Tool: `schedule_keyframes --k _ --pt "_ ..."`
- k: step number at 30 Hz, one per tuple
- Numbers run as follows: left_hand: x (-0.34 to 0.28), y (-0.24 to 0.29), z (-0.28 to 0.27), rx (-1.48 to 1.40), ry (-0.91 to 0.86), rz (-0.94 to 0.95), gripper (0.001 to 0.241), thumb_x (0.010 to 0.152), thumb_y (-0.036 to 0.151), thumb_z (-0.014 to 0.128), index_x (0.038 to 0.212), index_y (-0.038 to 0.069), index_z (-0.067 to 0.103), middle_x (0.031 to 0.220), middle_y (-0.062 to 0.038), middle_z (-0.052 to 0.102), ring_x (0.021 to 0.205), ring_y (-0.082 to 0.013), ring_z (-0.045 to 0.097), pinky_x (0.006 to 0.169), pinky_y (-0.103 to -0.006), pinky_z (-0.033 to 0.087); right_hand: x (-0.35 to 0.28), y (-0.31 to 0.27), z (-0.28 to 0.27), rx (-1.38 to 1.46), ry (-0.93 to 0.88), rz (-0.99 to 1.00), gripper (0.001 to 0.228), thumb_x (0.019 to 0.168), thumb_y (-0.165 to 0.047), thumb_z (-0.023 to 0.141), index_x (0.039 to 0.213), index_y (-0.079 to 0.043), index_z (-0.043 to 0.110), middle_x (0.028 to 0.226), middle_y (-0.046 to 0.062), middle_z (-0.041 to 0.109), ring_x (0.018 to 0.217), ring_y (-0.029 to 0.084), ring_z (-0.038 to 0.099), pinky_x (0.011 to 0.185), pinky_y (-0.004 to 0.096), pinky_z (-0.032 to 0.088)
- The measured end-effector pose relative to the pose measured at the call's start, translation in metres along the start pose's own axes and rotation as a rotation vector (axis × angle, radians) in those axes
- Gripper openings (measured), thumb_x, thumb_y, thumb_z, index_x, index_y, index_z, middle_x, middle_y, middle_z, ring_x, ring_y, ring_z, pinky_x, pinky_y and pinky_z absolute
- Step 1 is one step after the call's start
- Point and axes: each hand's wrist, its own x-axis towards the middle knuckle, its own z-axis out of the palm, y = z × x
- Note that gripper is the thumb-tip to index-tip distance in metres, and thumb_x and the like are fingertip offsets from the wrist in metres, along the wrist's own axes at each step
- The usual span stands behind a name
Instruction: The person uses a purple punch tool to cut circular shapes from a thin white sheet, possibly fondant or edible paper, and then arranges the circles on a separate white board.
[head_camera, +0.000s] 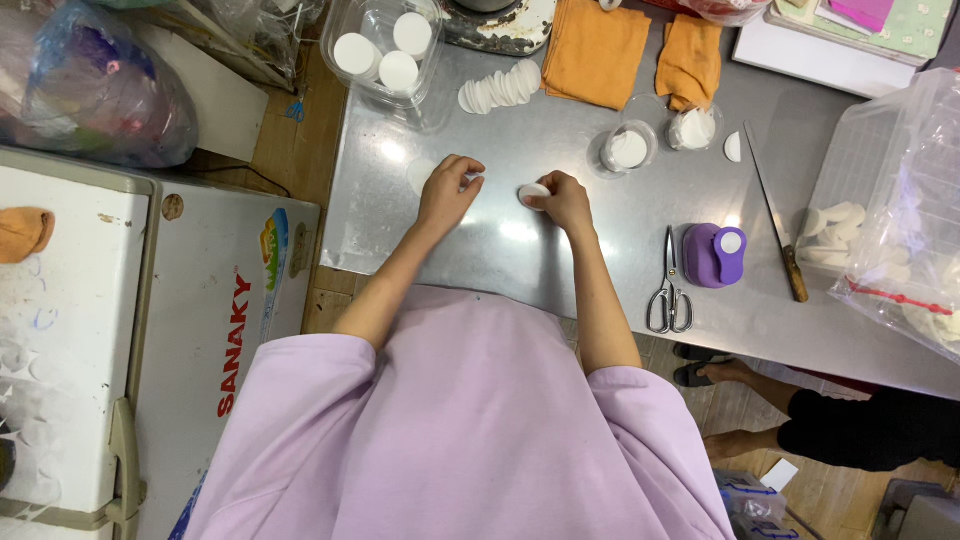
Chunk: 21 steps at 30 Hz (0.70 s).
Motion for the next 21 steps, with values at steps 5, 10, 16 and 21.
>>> schedule_keyframes --k 5,10,16,21 --pt "0.000 0.011 0.004 -0.258 -0.138 -0.045 0.037 0.089 0.020 0.078 0.121 0.005 0.065 0.112 -0.007 0.071 0.089 -0.0155 0.071 0.080 -0.0290 0.058 -0.020 -0.021 -0.012 0.624 -0.142 -0.044 0.036 0.083 -0.015 0.087 0.109 -0.006 0.063 0.089 0.005 0.074 0.068 0.010 0.059 0.060 0.023 0.046" --pt "-0.011 0.058 0.003 -0.623 -0.141 0.063 0.039 0.093 0.019 0.077 0.125 0.002 0.063 0.109 -0.008 0.070 0.093 -0.0103 0.069 0.082 -0.0252 0.058 -0.054 -0.061 -0.020 1.065 -0.254 -0.192 0.040 0.088 -0.011 0.083 0.120 -0.007 0.059 0.091 0.003 0.070 0.068 0.007 0.058 0.058 0.021 0.045" --pt "-0.012 0.097 -0.020 -0.758 -0.123 0.099 0.024 0.097 0.015 0.074 0.115 0.001 0.069 0.102 -0.004 0.075 0.090 -0.0072 0.071 0.080 -0.0228 0.057 -0.085 -0.093 -0.040 0.988 -0.144 -0.380 0.034 0.093 -0.006 0.077 0.123 -0.005 0.061 0.101 0.003 0.071 0.083 0.007 0.064 0.069 0.023 0.052" --pt "-0.010 0.124 -0.050 -0.513 -0.127 0.156 0.019 0.094 0.011 0.076 0.110 0.001 0.073 0.095 -0.003 0.075 0.083 -0.0074 0.070 0.075 -0.0219 0.057 -0.101 -0.100 -0.061 0.895 -0.128 -0.359 0.021 0.097 -0.007 0.071 0.118 -0.002 0.067 0.090 0.005 0.073 0.069 0.009 0.064 0.062 0.023 0.051"
